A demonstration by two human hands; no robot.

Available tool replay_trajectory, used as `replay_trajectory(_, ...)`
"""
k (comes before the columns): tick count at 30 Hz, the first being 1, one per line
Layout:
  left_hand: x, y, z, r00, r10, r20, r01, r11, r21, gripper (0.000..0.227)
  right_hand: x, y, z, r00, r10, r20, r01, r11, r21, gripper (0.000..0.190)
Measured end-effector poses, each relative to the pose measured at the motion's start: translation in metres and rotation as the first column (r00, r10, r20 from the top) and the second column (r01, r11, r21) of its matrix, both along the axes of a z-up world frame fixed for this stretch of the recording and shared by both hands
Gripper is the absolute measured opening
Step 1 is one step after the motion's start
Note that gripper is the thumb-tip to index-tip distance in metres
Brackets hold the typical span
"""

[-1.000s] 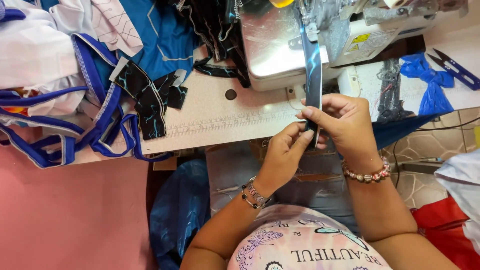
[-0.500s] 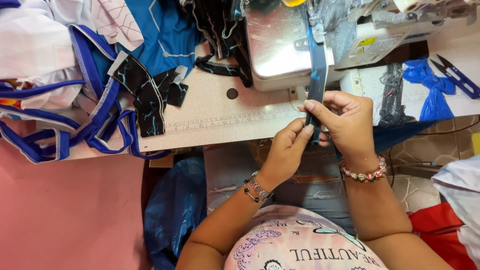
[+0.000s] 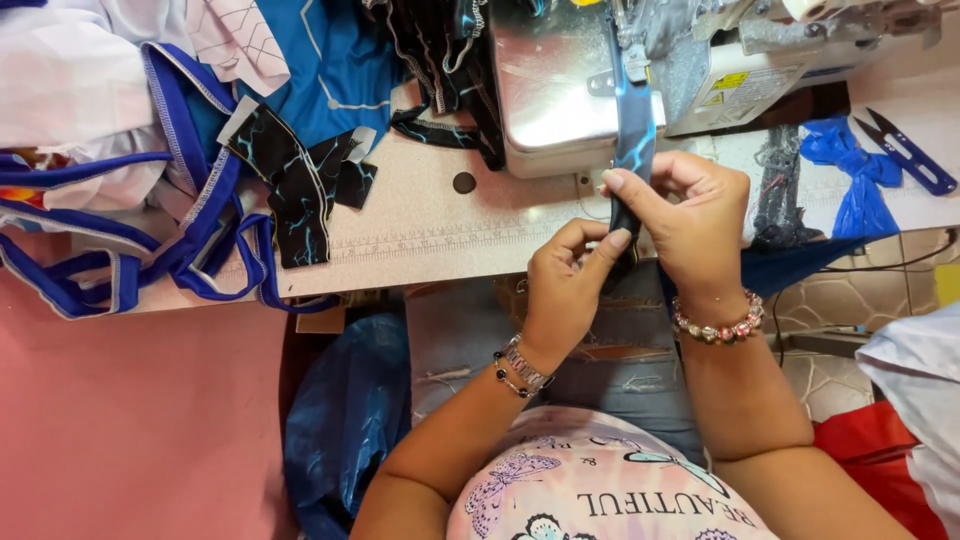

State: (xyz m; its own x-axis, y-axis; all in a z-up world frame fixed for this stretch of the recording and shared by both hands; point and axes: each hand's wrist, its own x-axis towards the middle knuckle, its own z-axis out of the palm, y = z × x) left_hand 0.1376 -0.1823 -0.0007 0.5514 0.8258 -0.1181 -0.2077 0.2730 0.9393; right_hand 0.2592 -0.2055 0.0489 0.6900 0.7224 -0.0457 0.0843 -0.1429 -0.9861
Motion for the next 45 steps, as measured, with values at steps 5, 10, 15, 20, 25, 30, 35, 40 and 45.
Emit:
replay_trajectory(5, -0.005, 0.008, 0.001, 0.996, -0.081, 0.046, 0.076, 0.992, 0.104, 0.021, -0.019, -0.003, 0.028, 0.969, 0.026, -0.247, 0.006, 0.992, 0.129, 0.038)
replay_trajectory(10, -0.016, 0.0, 0.017, 0.981, -0.182, 0.06, 0.177, 0.981, 0.077, 0.022, -0.007, -0.015, 0.008, 0.972, 0.066, -0.225, -0.038, 0.991, 0.126, 0.028)
replay_trajectory(15, -0.017, -0.003, -0.001, 0.978, -0.207, 0.026, 0.203, 0.973, 0.109, 0.022, 0.001, -0.021, -0.012, 0.989, 0.1, -0.107, -0.095, 0.994, 0.05, 0.013)
replay_trajectory(20, -0.014, -0.009, -0.004, 0.959, -0.247, 0.138, 0.248, 0.969, 0.012, 0.024, -0.013, -0.02, 0.011, 0.976, 0.068, -0.207, -0.064, 0.998, 0.026, 0.014)
replay_trajectory(25, -0.011, -0.009, -0.01, 0.953, -0.247, 0.177, 0.26, 0.964, -0.052, 0.024, -0.011, -0.018, 0.01, 0.982, 0.042, -0.183, -0.043, 0.999, 0.003, 0.012)
replay_trajectory(30, -0.005, -0.007, -0.021, 0.959, -0.226, 0.173, 0.244, 0.965, -0.091, 0.025, -0.015, -0.014, 0.015, 0.986, 0.014, -0.167, -0.022, 0.999, -0.046, 0.012)
replay_trajectory(35, 0.001, -0.004, -0.024, 0.987, -0.095, 0.127, 0.115, 0.98, -0.164, 0.034, -0.017, -0.01, 0.025, 0.999, 0.002, -0.049, -0.006, 0.997, -0.078, 0.006)
replay_trajectory(40, -0.002, 0.003, -0.007, 0.996, -0.064, 0.067, 0.071, 0.991, -0.11, 0.015, -0.004, -0.01, 0.002, 0.986, 0.001, -0.168, -0.004, 1.0, -0.015, 0.011)
replay_trajectory(45, -0.011, -0.001, 0.003, 0.992, -0.105, 0.065, 0.104, 0.994, 0.025, 0.016, -0.009, -0.016, 0.001, 0.967, 0.008, -0.256, 0.014, 0.997, 0.082, 0.037)
